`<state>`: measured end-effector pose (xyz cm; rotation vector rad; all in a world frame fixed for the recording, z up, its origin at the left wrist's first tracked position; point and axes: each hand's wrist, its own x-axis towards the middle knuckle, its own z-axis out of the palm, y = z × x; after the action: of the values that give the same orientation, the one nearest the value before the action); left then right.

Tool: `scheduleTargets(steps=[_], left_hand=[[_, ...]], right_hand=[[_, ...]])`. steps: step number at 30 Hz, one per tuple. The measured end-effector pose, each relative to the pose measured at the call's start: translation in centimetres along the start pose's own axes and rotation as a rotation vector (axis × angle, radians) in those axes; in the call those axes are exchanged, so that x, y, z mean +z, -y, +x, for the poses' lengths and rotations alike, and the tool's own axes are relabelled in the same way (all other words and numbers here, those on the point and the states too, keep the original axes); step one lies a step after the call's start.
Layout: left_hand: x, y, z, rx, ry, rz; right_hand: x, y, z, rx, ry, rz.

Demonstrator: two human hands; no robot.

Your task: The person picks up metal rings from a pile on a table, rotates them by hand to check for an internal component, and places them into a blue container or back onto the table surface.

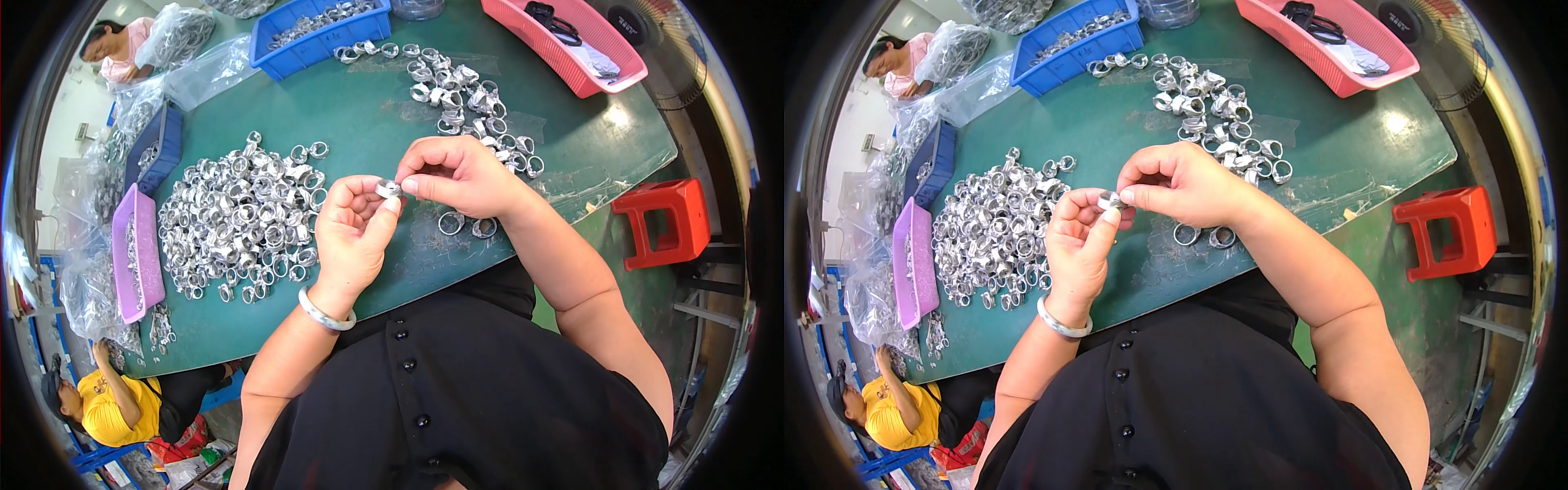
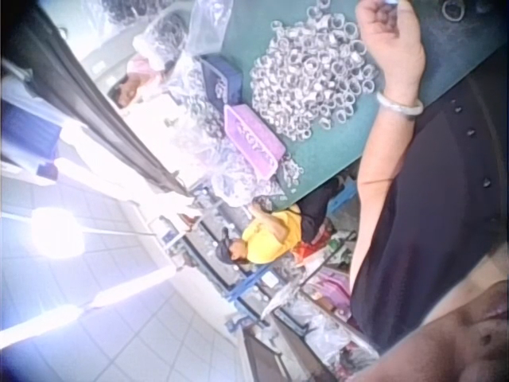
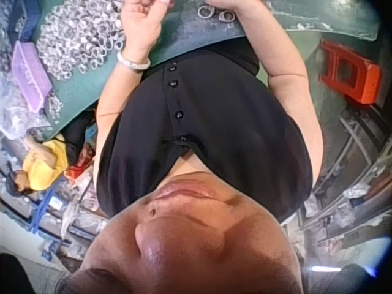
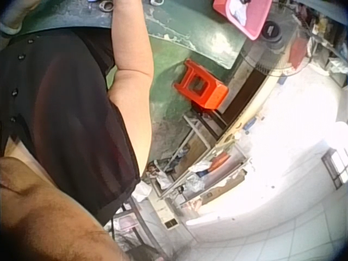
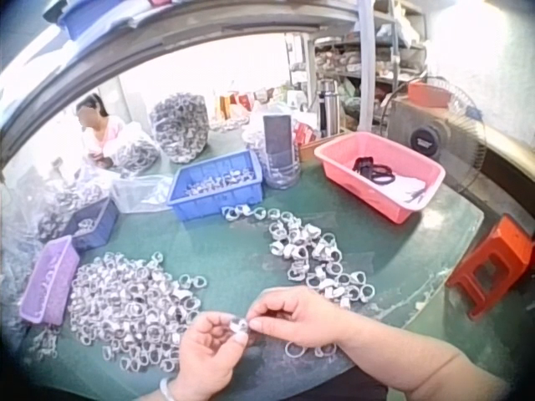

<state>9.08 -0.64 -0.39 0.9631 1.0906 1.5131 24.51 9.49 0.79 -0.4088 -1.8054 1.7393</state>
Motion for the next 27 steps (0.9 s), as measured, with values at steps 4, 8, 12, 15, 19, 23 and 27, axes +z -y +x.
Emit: scheduleTargets(steps=[4, 8, 12, 15, 19, 23, 27], left_hand=[[-0.09, 0.12, -0.06, 0.019, -0.002, 0.039], [-0.08, 0.07, -0.02, 0.026, -0.008, 0.065], [-0.10, -0.15, 0.04, -0.033, -0.007, 0.051], [0.12, -0.38, 0.10, -0.026, -0.015, 0.129], [-0.02, -0.48, 0.15, -0.072, -0.021, 0.133], [-0.24, -0.45, 0.15, -0.108, 0.005, 0.097], [-0.36, -0.34, 0.13, -0.096, 0.028, 0.124]], right_hand=[[0.05, -0.16, -0.06, -0.081, -0.002, -0.110], [0.09, -0.10, -0.03, -0.092, -0.007, -0.130], [-0.21, -0.20, -0.03, -0.060, 0.025, -0.220], [-0.19, -0.22, 0.03, -0.065, 0.044, -0.247], [-0.21, -0.19, 0.08, -0.090, 0.051, -0.304], [-0.32, -0.30, 0.13, -0.139, 0.058, -0.356], [-0.34, -0.41, 0.14, -0.194, 0.063, -0.396]])
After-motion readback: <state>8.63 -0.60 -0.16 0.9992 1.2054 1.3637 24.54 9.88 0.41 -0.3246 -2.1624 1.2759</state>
